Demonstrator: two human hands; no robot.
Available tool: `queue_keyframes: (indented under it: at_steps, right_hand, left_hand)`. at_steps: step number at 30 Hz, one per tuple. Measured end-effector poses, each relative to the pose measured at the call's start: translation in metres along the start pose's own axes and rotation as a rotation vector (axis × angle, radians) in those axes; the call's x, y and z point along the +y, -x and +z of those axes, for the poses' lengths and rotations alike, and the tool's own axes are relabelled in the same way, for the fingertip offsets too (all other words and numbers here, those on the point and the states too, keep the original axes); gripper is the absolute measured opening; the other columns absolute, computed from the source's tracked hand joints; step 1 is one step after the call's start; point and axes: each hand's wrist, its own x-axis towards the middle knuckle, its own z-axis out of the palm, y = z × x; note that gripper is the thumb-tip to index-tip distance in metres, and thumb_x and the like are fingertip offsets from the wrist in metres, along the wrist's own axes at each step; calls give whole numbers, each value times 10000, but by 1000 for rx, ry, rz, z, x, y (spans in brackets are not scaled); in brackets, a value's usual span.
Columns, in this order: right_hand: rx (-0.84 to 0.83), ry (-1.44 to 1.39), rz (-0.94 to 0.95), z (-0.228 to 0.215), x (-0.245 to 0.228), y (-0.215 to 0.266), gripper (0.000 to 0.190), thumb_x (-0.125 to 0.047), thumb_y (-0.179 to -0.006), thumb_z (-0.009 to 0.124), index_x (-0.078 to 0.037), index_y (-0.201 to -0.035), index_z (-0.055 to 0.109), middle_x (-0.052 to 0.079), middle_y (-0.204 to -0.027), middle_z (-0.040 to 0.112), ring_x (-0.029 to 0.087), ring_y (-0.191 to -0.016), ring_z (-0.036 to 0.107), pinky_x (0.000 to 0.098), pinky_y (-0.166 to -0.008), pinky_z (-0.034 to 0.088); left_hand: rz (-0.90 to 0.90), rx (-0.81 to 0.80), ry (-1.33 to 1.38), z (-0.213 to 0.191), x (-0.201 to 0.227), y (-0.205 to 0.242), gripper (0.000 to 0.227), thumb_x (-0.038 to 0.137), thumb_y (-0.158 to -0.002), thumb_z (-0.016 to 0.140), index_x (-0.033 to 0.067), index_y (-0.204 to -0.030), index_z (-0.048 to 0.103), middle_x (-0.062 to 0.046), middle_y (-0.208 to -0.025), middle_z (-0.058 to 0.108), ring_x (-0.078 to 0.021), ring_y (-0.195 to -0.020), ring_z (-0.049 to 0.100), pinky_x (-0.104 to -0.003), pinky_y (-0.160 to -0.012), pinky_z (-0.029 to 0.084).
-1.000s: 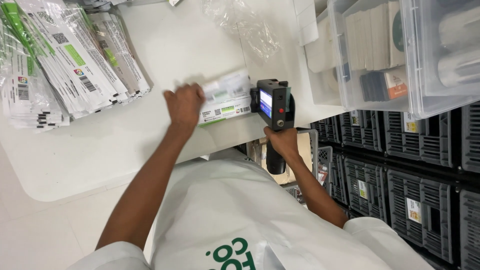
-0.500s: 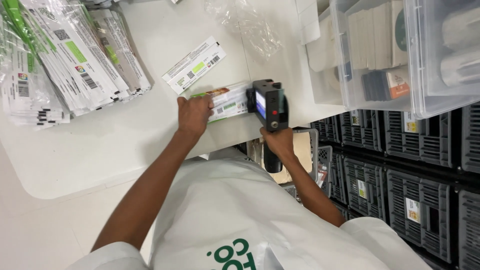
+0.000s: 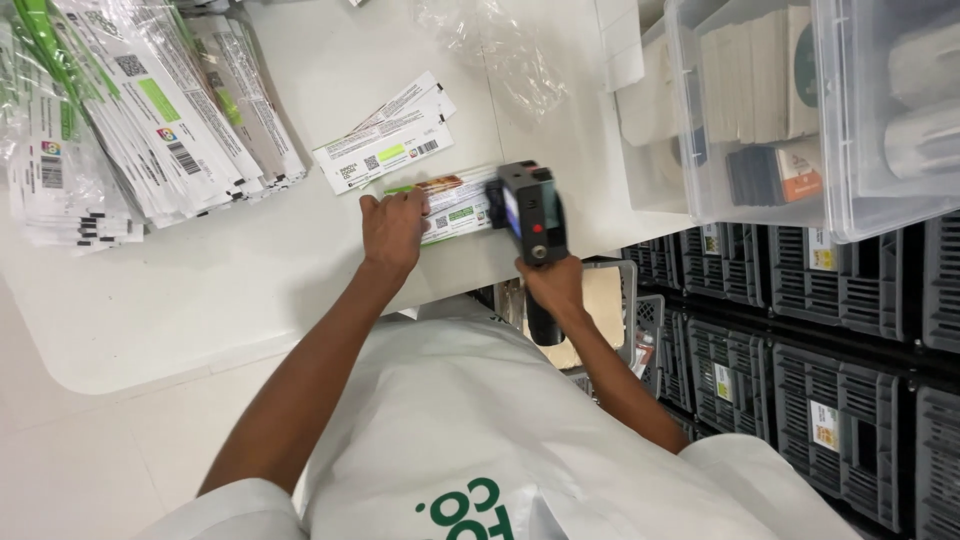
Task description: The person scans barcodes on small white labels with a handheld barcode scanner, then stacks the scanned labels into neat piles. The person also handles clear plastic bags and a roll of paper towels on the table.
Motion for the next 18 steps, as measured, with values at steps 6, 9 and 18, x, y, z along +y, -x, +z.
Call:
queue_keyframes:
  at_steps: [6,9,18]
  right_hand:
    - [-38,-97,29,7,-14,7,279,-283,-755,812,-12,-786,752,148,-624,704,258,-610,721,411,-571,519]
    - [-121,-99,-54,25,-2,9,314,-251,-795,809,53,-803,732,188,-593,685,282,-580,702,363,-567,515]
    - [14,-76,67,-1,19,-7,286,-230,-764,775,39,-861,768,213,-697,721,355,-697,739,459,-647,545]
  left_hand:
    - [-1,336,-135,-64,-21,-5,354,170,-853,872,164,-1100,618,-64,-1033,649,-264,-1019,639,-513,-941,410]
    - [18,139,-131,-12,-3,2,389,287,-829,862,143,-1113,638,-93,-1086,662,-284,-1051,643,-524,-952,437]
    - [45,148,-5,15,-21,-4,162,213,-875,784,205,-871,622,-18,-800,686,-253,-813,704,-475,-867,422]
